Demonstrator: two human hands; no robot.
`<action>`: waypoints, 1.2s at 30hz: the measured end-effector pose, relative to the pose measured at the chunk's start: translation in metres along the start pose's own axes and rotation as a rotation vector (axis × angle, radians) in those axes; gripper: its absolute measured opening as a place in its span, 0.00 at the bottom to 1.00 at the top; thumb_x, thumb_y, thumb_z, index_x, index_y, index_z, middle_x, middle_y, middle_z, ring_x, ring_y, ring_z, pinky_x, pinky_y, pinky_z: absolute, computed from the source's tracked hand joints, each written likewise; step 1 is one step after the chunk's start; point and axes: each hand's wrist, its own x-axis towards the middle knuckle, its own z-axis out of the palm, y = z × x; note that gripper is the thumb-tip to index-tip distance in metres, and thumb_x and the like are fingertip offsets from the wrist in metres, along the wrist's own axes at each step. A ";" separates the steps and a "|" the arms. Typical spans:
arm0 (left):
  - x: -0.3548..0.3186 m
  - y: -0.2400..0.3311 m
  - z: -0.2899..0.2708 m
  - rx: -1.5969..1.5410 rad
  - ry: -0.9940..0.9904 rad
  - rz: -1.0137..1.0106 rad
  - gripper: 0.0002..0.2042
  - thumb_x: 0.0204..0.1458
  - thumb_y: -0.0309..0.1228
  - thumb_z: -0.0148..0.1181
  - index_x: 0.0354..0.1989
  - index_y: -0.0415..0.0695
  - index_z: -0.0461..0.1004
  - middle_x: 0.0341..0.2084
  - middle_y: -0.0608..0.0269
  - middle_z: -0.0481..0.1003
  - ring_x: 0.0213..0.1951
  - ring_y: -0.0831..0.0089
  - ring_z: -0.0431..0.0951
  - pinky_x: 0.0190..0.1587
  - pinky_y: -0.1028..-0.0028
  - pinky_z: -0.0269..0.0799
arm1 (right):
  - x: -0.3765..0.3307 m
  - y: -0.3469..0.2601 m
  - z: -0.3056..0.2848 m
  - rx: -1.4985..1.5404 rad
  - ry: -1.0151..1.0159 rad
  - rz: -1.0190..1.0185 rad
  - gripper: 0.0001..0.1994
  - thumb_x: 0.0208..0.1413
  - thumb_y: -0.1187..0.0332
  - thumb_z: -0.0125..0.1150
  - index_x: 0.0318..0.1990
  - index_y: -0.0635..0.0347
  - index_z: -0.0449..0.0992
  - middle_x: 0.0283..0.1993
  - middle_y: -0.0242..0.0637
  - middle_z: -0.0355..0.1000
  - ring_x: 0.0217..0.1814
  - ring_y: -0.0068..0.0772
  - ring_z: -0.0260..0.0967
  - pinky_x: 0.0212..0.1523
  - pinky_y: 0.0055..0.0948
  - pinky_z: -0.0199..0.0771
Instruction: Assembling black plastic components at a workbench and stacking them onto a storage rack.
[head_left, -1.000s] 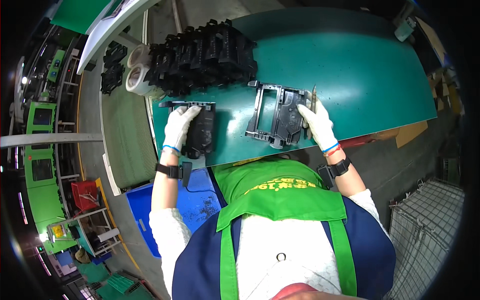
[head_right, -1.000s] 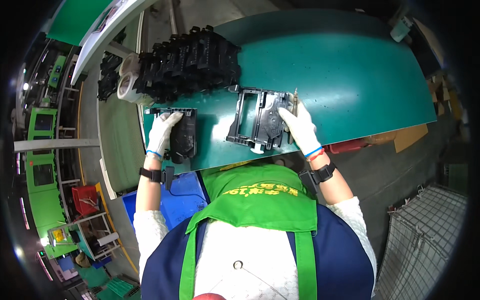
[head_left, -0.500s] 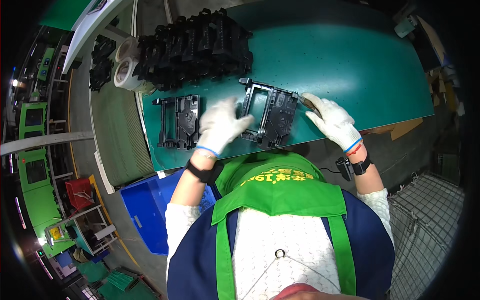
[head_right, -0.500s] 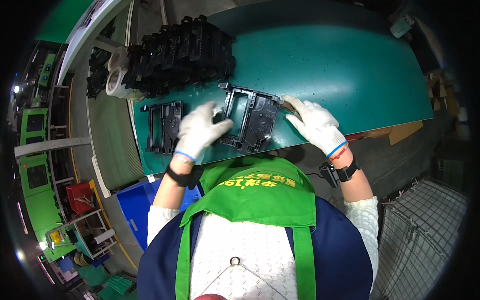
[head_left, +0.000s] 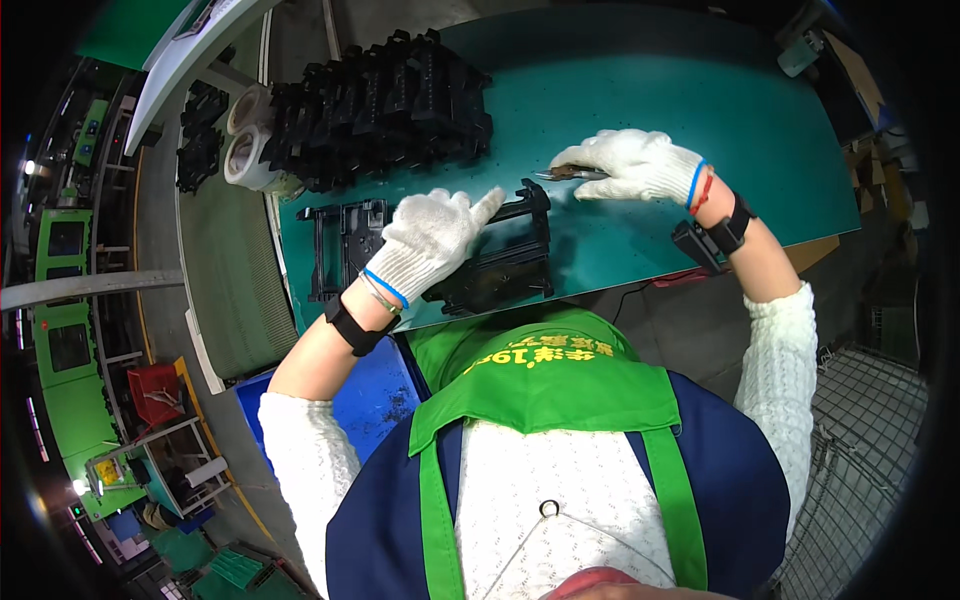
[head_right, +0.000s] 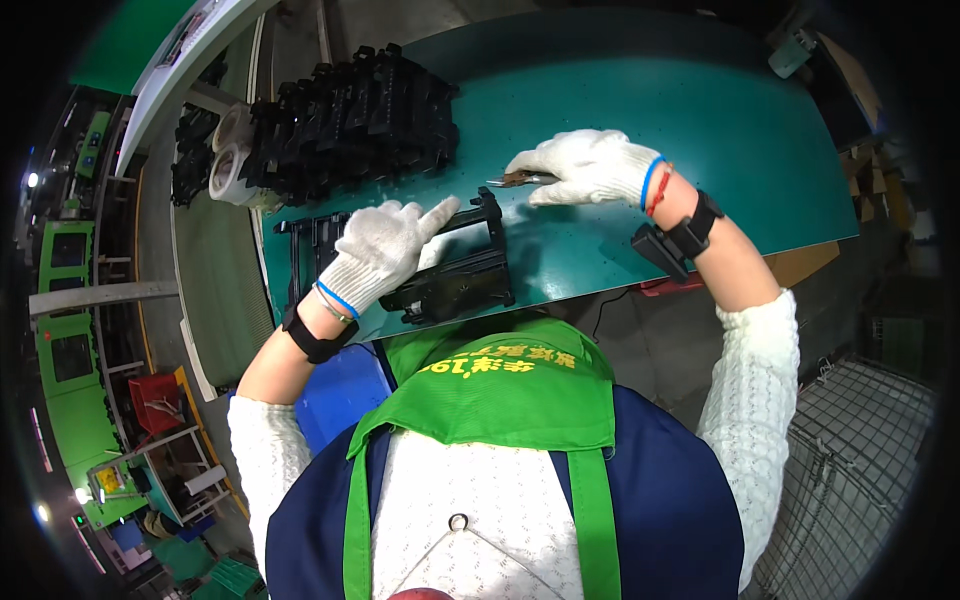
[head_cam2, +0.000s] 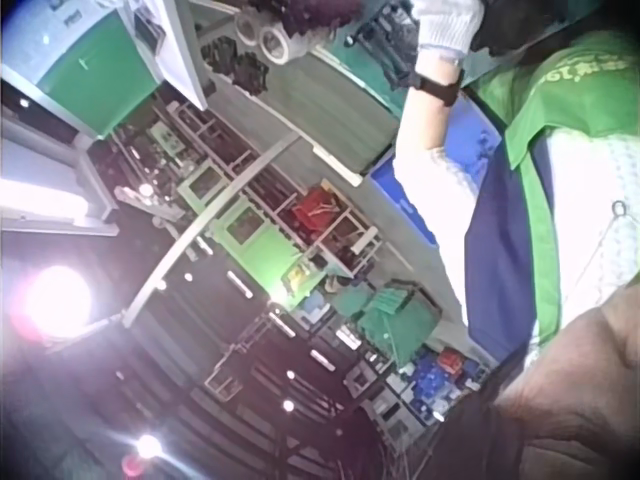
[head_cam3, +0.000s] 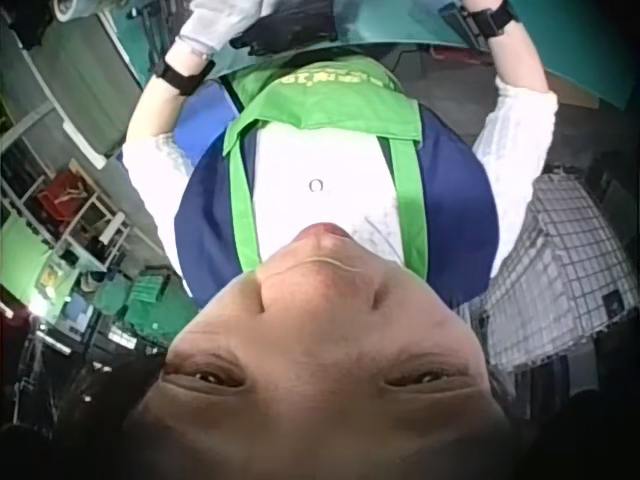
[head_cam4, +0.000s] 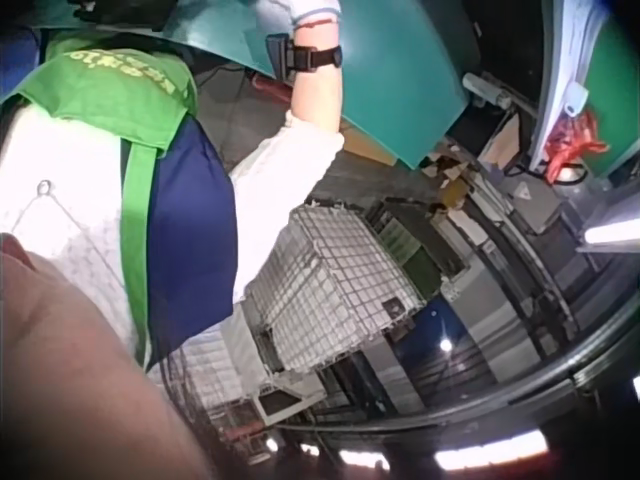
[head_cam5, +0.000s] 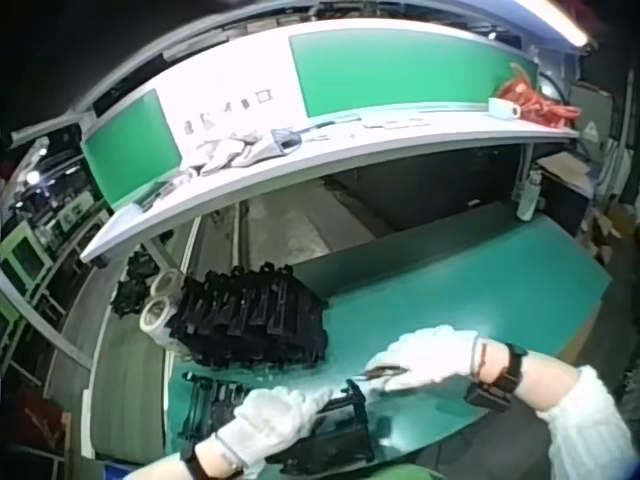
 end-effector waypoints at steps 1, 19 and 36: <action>0.001 0.000 -0.005 0.017 -0.010 0.009 0.26 0.57 0.28 0.54 0.67 0.52 0.70 0.30 0.58 0.79 0.33 0.62 0.82 0.29 0.61 0.79 | 0.004 0.002 -0.003 0.039 -0.082 -0.017 0.27 0.65 0.47 0.58 0.65 0.50 0.73 0.53 0.46 0.78 0.54 0.54 0.75 0.55 0.45 0.76; 0.020 -0.008 -0.018 0.121 -0.110 0.117 0.24 0.64 0.45 0.54 0.69 0.60 0.69 0.31 0.63 0.80 0.32 0.65 0.82 0.27 0.64 0.77 | 0.012 0.007 -0.005 0.007 -0.103 -0.096 0.24 0.61 0.56 0.63 0.64 0.47 0.75 0.53 0.43 0.80 0.55 0.49 0.77 0.53 0.42 0.77; -0.042 0.022 -0.015 -1.447 0.197 -0.715 0.18 0.62 0.28 0.57 0.61 0.41 0.71 0.25 0.64 0.75 0.29 0.75 0.75 0.36 0.75 0.71 | -0.037 -0.028 0.080 0.369 0.928 0.134 0.21 0.57 0.77 0.67 0.59 0.58 0.77 0.39 0.38 0.75 0.40 0.39 0.73 0.42 0.33 0.75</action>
